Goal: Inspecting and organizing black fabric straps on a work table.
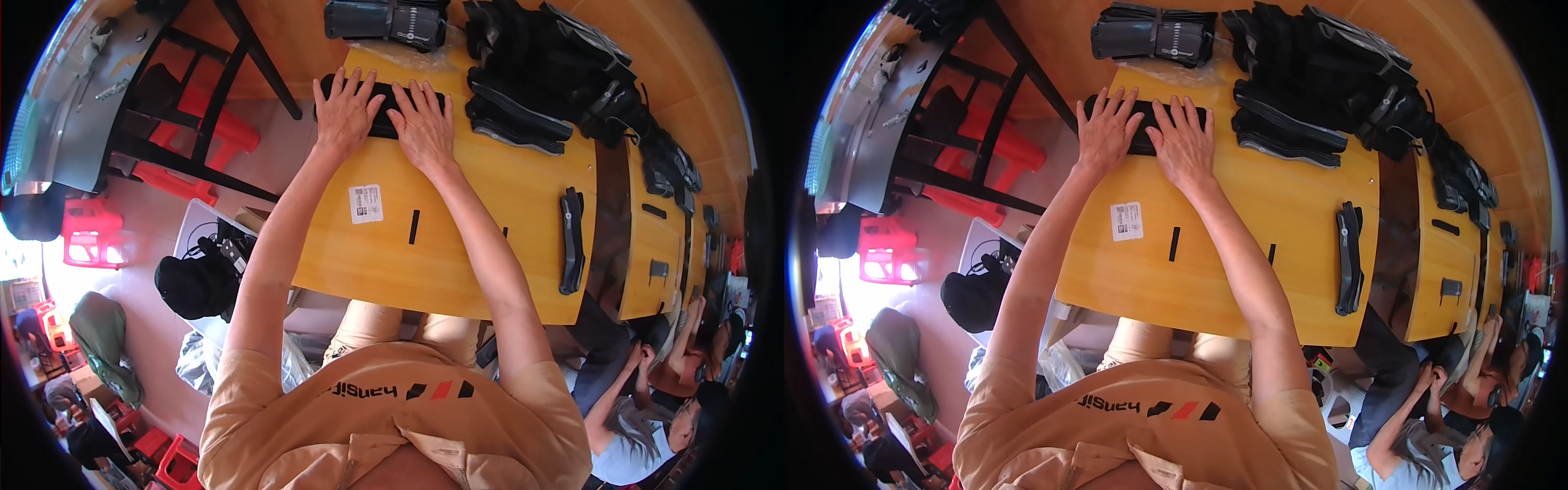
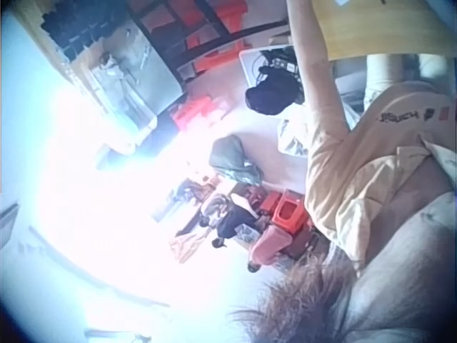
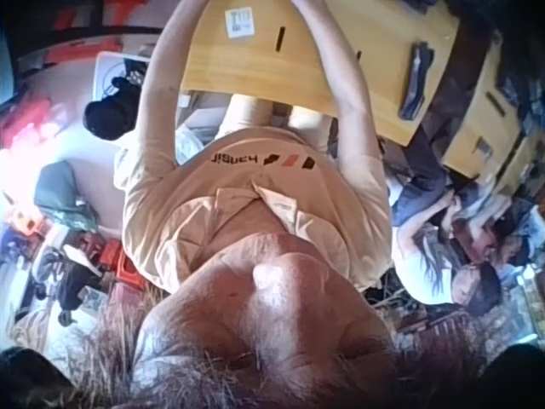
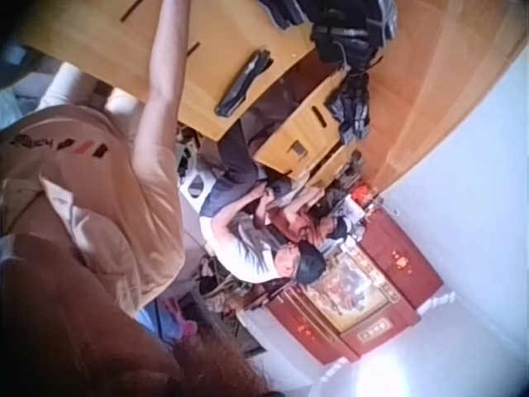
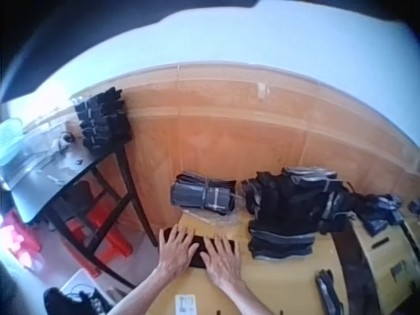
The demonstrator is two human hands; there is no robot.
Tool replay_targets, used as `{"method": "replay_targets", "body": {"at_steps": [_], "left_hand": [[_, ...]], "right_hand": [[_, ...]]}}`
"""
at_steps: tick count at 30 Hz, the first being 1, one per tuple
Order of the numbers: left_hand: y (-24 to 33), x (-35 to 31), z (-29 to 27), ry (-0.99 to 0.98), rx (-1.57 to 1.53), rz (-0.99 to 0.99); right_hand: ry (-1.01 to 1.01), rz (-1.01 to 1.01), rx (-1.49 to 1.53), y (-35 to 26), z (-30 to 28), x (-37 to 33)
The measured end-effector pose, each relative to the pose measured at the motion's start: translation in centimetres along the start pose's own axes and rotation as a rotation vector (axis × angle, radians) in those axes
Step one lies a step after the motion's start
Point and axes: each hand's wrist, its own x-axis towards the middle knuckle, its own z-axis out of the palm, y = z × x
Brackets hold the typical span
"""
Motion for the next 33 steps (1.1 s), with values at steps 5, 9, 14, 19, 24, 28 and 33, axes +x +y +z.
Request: {"method": "replay_targets", "body": {"at_steps": [5,9,14,19,24,28,33], "left_hand": [[-0.2,0.6,0.7,-0.067,0.119,-0.015],[-1.2,0.5,-0.3,-0.011,0.082,-0.045],[1.1,-0.2,-7.8,0.234,-0.199,-0.086],[4.4,-6.6,-12.8,0.205,-0.726,-0.148],[9.3,-17.0,-11.8,-0.098,-1.255,-0.407],[11.8,-21.9,-12.4,-0.367,-1.577,-0.6],[15.1,-20.7,-16.3,-0.537,-1.693,-0.599]], "right_hand": [[0.056,0.049,0.068,0.1,-0.7,-0.3],[0.077,0.118,0.142,-0.3,-8.3,-4.0],[0.194,0.364,-0.173,8.1,-16.6,-14.9],[-0.195,0.81,-0.451,13.1,-20.5,-24.2],[-0.084,0.827,-0.169,15.9,-21.1,-26.2],[0.033,1.02,0.913,12.7,-23.4,-24.8],[-0.14,0.905,1.662,5.1,-24.4,-23.0]]}}
